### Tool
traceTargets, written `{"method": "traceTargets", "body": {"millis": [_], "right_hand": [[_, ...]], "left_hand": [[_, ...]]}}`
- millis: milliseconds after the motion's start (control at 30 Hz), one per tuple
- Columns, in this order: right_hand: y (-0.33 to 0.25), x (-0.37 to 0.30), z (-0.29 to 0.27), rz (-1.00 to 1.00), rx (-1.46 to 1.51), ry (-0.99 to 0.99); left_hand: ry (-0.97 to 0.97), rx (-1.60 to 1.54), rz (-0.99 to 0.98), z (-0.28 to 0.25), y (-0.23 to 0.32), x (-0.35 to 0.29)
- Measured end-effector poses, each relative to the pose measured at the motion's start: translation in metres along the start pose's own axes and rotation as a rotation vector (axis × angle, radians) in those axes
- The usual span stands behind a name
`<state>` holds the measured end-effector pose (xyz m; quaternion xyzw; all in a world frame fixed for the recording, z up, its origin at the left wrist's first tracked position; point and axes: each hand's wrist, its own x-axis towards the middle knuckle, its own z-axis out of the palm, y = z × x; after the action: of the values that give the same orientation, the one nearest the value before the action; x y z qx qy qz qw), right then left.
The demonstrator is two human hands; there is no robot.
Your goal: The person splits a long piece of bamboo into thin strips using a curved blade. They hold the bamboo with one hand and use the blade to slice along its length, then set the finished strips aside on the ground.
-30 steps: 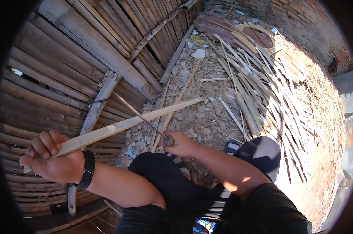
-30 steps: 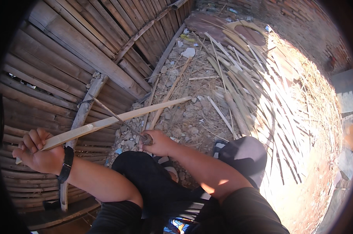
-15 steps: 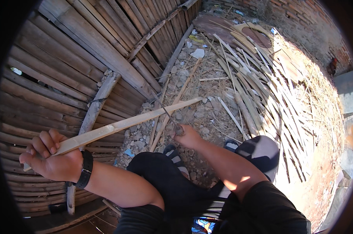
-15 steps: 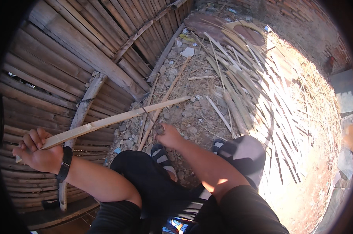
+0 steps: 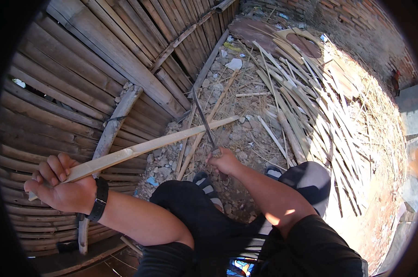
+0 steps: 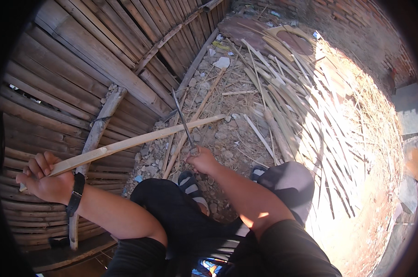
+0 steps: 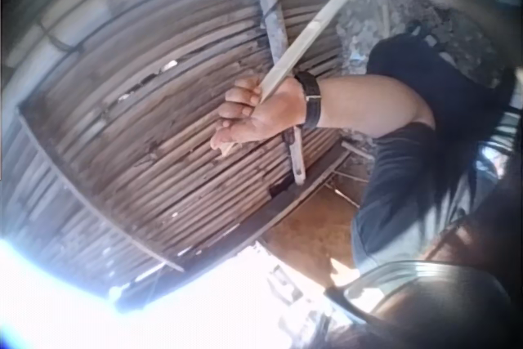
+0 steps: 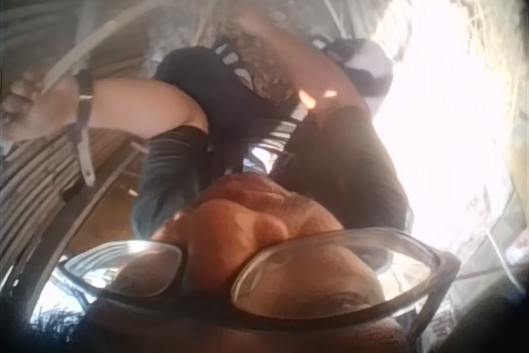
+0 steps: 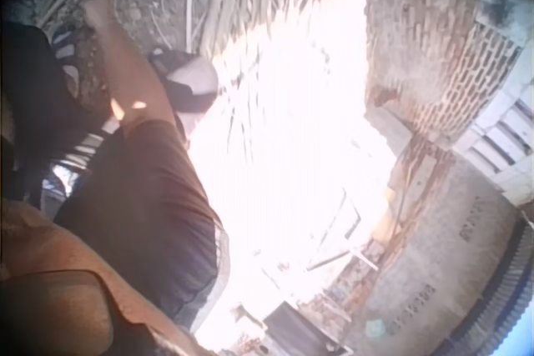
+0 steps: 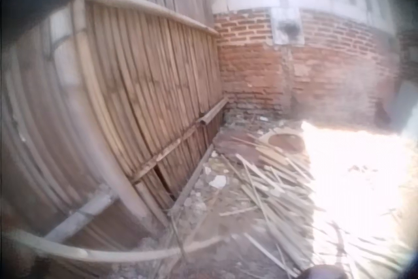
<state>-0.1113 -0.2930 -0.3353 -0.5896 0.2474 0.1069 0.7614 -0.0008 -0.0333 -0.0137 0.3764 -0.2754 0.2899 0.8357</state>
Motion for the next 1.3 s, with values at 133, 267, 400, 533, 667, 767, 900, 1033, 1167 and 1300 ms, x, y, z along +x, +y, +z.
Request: {"method": "traceTargets", "body": {"millis": [133, 267, 400, 533, 667, 767, 900, 1033, 1167, 1300], "right_hand": [[-0.031, -0.02, 0.039, -0.235, -0.186, -0.112], [0.0, 0.002, 0.029, -0.7, -0.402, -0.04], [0.011, 0.008, -0.006, 0.097, -0.119, 0.092], [-0.033, -0.022, 0.027, -0.134, -0.198, -0.062], [-0.045, -0.028, 0.049, -0.614, -0.353, -0.159], [-0.005, 0.0, 0.02, -0.497, -0.416, -0.008], [-0.008, -0.002, 0.001, 0.097, -0.052, 0.03], [-0.045, -0.028, 0.032, -0.341, -0.314, -0.109], [-0.025, -0.015, 0.029, -0.471, -0.403, -0.065], [-0.001, 0.002, 0.004, 0.038, -0.051, 0.056]], "left_hand": [[-0.032, -0.007, 0.031, 0.002, 0.004, 0.0], [-0.04, -0.019, 0.032, 0.013, 0.003, -0.004], [0.017, 0.021, 0.011, 0.006, 0.002, -0.004], [-0.026, 0.0, 0.034, 0.003, 0.003, 0.001], [-0.058, -0.027, 0.03, 0.01, 0.008, -0.003], [0.015, -0.01, -0.002, 0.02, 0.003, -0.009], [0.017, -0.001, 0.022, 0.008, 0.002, -0.001], [-0.016, -0.003, 0.055, 0.008, 0.003, -0.002], [0.032, 0.025, 0.046, 0.018, 0.004, -0.007], [0.061, 0.033, 0.015, 0.009, 0.001, -0.001]]}}
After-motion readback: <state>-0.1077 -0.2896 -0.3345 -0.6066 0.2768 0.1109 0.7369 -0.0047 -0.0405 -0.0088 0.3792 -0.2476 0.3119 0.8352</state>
